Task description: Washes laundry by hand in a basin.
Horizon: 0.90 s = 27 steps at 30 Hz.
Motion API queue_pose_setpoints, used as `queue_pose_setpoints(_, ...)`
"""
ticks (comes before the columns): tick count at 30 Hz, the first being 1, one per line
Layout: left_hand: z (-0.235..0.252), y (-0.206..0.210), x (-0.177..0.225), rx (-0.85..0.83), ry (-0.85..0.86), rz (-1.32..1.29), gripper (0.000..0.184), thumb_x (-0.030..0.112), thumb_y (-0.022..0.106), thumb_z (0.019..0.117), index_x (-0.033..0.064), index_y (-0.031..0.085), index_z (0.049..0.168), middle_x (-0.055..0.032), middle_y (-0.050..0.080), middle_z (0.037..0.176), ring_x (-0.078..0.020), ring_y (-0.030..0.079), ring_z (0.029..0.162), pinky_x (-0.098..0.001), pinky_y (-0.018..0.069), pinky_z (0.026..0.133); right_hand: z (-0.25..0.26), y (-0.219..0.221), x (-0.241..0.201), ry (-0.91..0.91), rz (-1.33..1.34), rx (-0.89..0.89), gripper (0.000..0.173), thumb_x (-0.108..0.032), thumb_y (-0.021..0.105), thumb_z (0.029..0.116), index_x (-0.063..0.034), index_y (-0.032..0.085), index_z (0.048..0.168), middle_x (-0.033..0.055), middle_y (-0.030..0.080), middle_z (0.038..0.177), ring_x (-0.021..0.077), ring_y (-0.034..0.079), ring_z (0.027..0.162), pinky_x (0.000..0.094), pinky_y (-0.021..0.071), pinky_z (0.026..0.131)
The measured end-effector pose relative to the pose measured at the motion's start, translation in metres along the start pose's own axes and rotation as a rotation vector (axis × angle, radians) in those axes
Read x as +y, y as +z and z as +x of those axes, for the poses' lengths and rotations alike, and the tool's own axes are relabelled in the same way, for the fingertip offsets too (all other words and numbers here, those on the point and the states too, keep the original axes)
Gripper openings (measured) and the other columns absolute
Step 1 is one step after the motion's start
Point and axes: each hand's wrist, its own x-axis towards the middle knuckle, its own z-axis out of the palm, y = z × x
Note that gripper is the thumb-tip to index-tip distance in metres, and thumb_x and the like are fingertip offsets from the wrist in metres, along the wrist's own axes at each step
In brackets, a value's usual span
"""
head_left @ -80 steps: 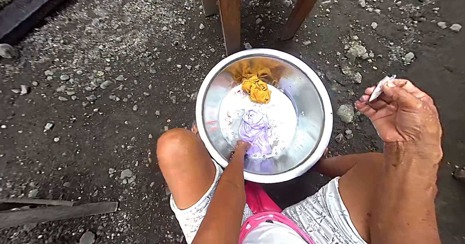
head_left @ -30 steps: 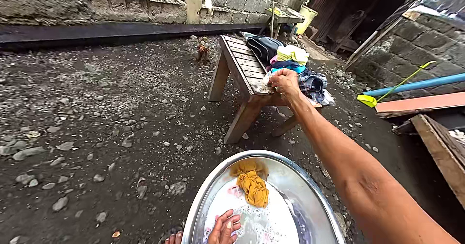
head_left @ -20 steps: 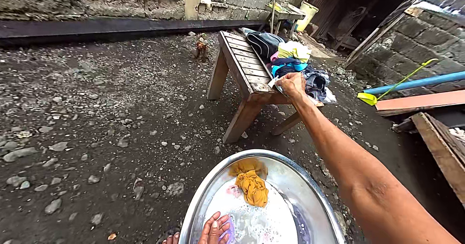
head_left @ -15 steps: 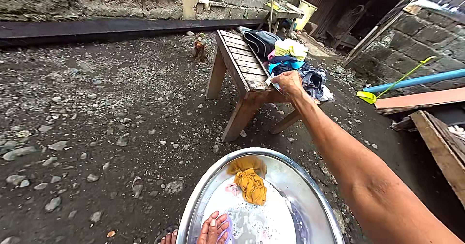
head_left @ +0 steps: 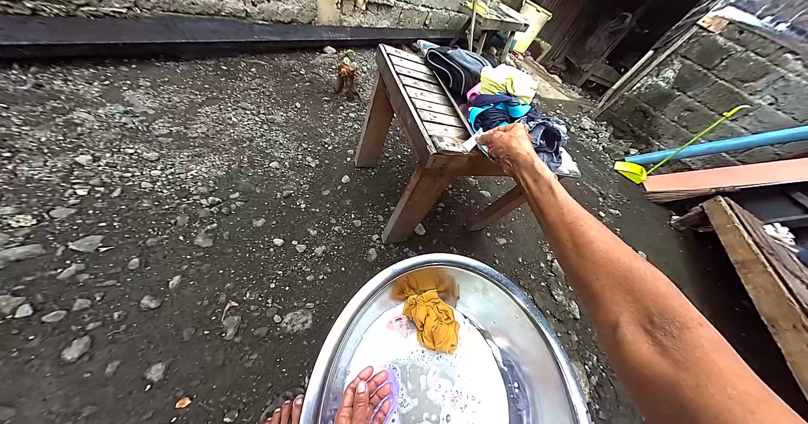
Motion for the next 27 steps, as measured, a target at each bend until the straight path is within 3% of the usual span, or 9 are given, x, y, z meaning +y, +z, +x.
queue_pose_setpoints(7, -0.003, -0.005, -0.002, 0.016, 0.000, -0.040, 0.033, 0.019, 0.032, 0.1116, 0.0049, 0.055, 0.130, -0.0117, 0.073, 0.109, -0.0191, 0.073, 0.093, -0.0319, 0.0596, 0.079, -0.001, 0.009, 0.007, -0.052, -0.019, 0.039, 0.029, -0.012, 0.081, 0.0826, -0.0049, 0.075, 0.110, 0.0192, 0.070, 0.109, 0.0330, 0.064, 0.104, 0.0556, 0.0485, 0.090)
queue_pose_setpoints(11, 0.000, -0.005, -0.003, 0.014, 0.038, -0.045, 0.034, 0.020, 0.034, 0.1109, 0.0024, 0.056, 0.131, -0.0132, 0.072, 0.112, -0.0204, 0.073, 0.095, -0.0323, 0.0604, 0.078, -0.027, -0.004, 0.007, -0.164, 0.133, 0.064, 0.045, -0.014, 0.068, 0.0945, -0.0010, 0.056, 0.136, 0.0176, 0.065, 0.113, 0.0245, 0.066, 0.083, 0.0425, 0.0574, 0.075)
queue_pose_setpoints(13, -0.005, -0.004, -0.002, 0.054, 0.038, -0.025, 0.035, 0.020, 0.035, 0.1109, 0.0009, 0.056, 0.130, -0.0139, 0.072, 0.112, -0.0205, 0.073, 0.095, -0.0318, 0.0601, 0.077, -0.087, -0.011, 0.022, -0.358, 0.155, 0.016, 0.033, -0.017, 0.058, 0.1021, -0.0006, 0.059, 0.130, 0.0107, 0.065, 0.102, 0.0145, 0.064, 0.070, 0.0317, 0.0577, 0.064)
queue_pose_setpoints(15, -0.009, -0.004, 0.002, 0.118, 0.029, 0.041, 0.034, 0.020, 0.036, 0.1110, 0.0013, 0.056, 0.131, -0.0116, 0.072, 0.112, -0.0179, 0.071, 0.095, -0.0302, 0.0590, 0.077, -0.165, -0.012, 0.063, -0.486, 0.093, -0.233, 0.026, -0.021, 0.050, 0.1076, -0.0030, 0.062, 0.121, 0.0069, 0.065, 0.090, 0.0109, 0.061, 0.064, 0.0280, 0.0560, 0.059)
queue_pose_setpoints(17, -0.010, -0.007, 0.004, 0.216, 0.017, 0.131, 0.033, 0.019, 0.040, 0.1109, 0.0014, 0.051, 0.137, -0.0121, 0.066, 0.121, -0.0169, 0.067, 0.101, -0.0311, 0.0555, 0.081, -0.237, 0.012, 0.142, -0.316, 0.061, -0.601, 0.025, -0.018, 0.052, 0.1060, -0.0010, 0.066, 0.117, 0.0105, 0.069, 0.087, 0.0158, 0.063, 0.063, 0.0339, 0.0568, 0.060)
queue_pose_setpoints(19, -0.012, -0.012, 0.003, 0.274, -0.021, 0.234, 0.045, 0.025, 0.034, 0.1123, 0.0009, 0.039, 0.150, -0.0176, 0.052, 0.144, -0.0216, 0.057, 0.124, -0.0376, 0.0495, 0.096, -0.297, 0.050, 0.244, 0.020, -0.083, -0.994, 0.030, -0.016, 0.050, 0.1068, 0.0031, 0.063, 0.125, 0.0165, 0.069, 0.103, 0.0219, 0.067, 0.080, 0.0398, 0.0580, 0.076)
queue_pose_setpoints(21, -0.012, -0.010, 0.006, 0.319, -0.090, 0.235, 0.051, 0.031, 0.025, 0.1137, 0.0009, 0.033, 0.154, -0.0204, 0.039, 0.157, -0.0268, 0.045, 0.139, -0.0436, 0.0410, 0.108, -0.352, 0.082, 0.316, 0.243, -0.208, -1.160, 0.037, -0.014, 0.053, 0.1049, 0.0023, 0.058, 0.138, 0.0236, 0.066, 0.122, 0.0336, 0.069, 0.102, 0.0506, 0.0554, 0.092)
queue_pose_setpoints(24, -0.003, -0.019, -0.010, 0.351, -0.127, 0.227, 0.054, 0.034, 0.026, 0.1135, 0.0015, 0.035, 0.155, -0.0185, 0.036, 0.160, -0.0276, 0.038, 0.146, -0.0477, 0.0359, 0.114, -0.394, 0.117, 0.348, 0.372, -0.222, -0.977, 0.047, -0.009, 0.053, 0.1033, -0.0013, 0.048, 0.150, 0.0269, 0.053, 0.145, 0.0407, 0.057, 0.128, 0.0545, 0.0477, 0.106)
queue_pose_setpoints(27, 0.012, -0.041, -0.034, 0.345, -0.086, 0.226, 0.053, 0.036, 0.035, 0.1122, 0.0025, 0.038, 0.153, -0.0175, 0.040, 0.157, -0.0270, 0.043, 0.141, -0.0462, 0.0408, 0.109, -0.382, 0.153, 0.334, 0.348, -0.346, -0.661, 0.046, -0.013, 0.048, 0.1050, 0.0003, 0.047, 0.150, 0.0311, 0.054, 0.142, 0.0458, 0.054, 0.131, 0.0559, 0.0433, 0.110)
